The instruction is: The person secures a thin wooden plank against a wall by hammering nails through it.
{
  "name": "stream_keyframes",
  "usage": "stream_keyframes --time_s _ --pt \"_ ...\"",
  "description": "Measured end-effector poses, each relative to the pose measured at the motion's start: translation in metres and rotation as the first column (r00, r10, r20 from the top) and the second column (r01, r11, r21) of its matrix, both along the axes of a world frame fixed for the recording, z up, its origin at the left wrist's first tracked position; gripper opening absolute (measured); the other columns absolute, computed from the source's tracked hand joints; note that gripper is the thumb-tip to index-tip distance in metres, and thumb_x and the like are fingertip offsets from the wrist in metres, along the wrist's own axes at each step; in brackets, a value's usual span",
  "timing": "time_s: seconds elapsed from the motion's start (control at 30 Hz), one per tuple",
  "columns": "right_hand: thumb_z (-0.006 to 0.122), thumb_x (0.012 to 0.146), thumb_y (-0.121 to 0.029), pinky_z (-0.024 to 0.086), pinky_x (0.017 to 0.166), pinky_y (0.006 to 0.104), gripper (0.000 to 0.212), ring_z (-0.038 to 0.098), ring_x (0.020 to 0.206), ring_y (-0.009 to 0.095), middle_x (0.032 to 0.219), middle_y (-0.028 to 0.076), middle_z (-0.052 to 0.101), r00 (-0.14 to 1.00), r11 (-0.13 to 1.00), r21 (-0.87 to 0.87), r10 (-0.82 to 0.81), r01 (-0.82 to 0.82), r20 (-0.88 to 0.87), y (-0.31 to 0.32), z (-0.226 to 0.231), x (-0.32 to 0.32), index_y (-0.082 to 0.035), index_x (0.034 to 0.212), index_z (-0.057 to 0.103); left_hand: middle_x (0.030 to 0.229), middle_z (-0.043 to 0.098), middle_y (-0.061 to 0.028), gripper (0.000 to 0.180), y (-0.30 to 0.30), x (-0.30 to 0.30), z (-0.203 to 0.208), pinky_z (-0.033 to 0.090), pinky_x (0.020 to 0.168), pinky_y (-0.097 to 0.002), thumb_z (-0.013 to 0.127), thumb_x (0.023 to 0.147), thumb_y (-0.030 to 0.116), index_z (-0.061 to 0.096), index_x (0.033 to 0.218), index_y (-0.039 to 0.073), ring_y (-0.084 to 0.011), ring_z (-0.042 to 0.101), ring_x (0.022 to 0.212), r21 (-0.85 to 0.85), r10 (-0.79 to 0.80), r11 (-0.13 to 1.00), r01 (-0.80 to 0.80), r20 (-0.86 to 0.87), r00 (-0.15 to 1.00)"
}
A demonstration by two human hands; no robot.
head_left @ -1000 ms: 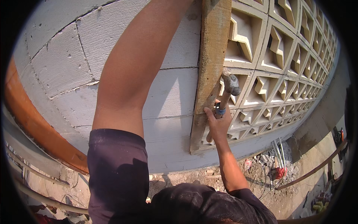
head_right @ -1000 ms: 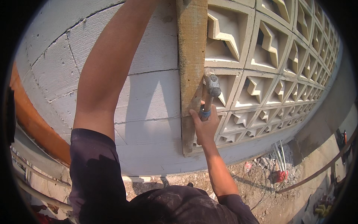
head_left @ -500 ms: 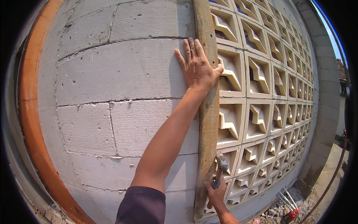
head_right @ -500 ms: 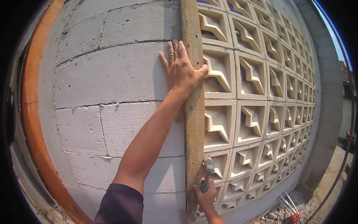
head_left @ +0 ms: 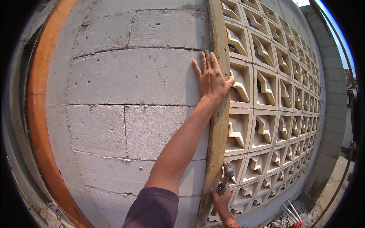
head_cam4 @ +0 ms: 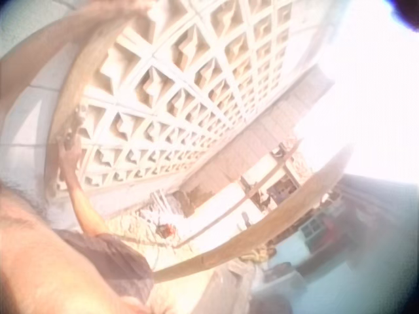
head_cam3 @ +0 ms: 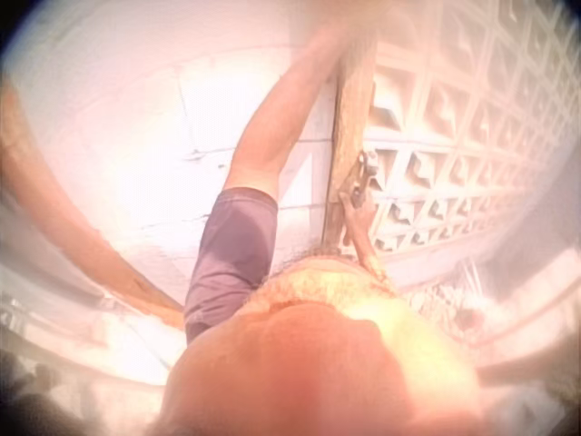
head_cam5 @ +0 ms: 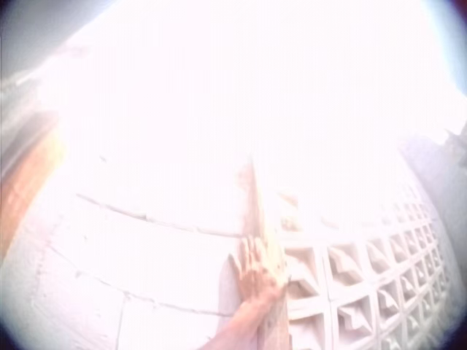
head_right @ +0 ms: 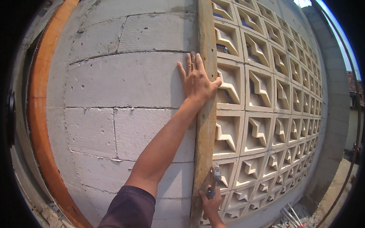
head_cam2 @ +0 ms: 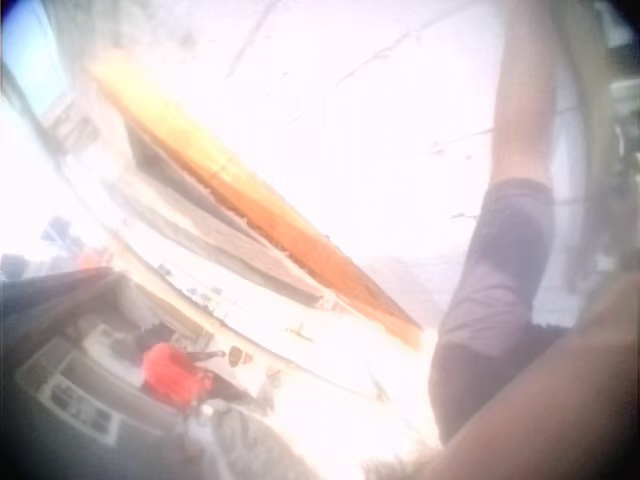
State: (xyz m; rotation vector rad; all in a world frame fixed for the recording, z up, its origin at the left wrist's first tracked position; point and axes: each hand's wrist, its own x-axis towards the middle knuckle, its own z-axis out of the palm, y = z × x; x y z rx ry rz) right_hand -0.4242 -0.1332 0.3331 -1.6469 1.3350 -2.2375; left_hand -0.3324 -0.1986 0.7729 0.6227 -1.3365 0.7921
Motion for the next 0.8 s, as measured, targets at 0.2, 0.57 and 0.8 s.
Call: stream_keyframes --time_s 0.2,0.57,0.8 --pt "0.085 0.076 -0.013 0.049 0.071 0.0367 0.038 0.059 0.076 0.022 0.087 0.008 0.059 1.000 1.000 -0.014 0.003 -0.003 -0.004 0.001 -0.004 0.001 -0.001 0.105 0.063 0.159 0.031 -0.0259 0.113 0.005 0.000 -0.001 -0.002 0.126 -0.0557 0.077 0.073 0.052 0.024 0.154 -0.007 -0.0332 0.014 0.155 0.029 0.000 1.000 -0.001 0.013 1.000" --pt "0.087 0.075 -0.015 0.048 0.069 0.0383 0.040 0.059 0.075 0.025 0.086 0.010 0.059 1.000 1.000 0.021 -0.004 0.004 -0.004 0.010 0.006 0.002 0.000 0.102 0.063 0.160 0.028 -0.0263 0.112 0.010 -0.001 0.000 -0.001 0.126 -0.0533 0.075 0.074 0.048 0.022 0.154 -0.010 -0.0336 0.014 0.155 0.029 -0.014 0.999 0.014 0.002 1.000" --pt "0.087 0.076 -0.016 0.048 0.065 0.0329 0.037 0.056 0.068 0.016 0.079 0.004 0.059 0.998 0.998 -0.025 -0.051 0.050 -0.034 0.019 0.004 -0.001 -0.001 0.101 0.064 0.161 0.025 -0.0273 0.112 0.019 -0.005 -0.004 0.000 0.126 -0.0537 0.074 0.075 0.046 0.019 0.155 -0.010 -0.0359 0.011 0.155 0.034 -0.015 0.999 0.015 -0.002 1.000"
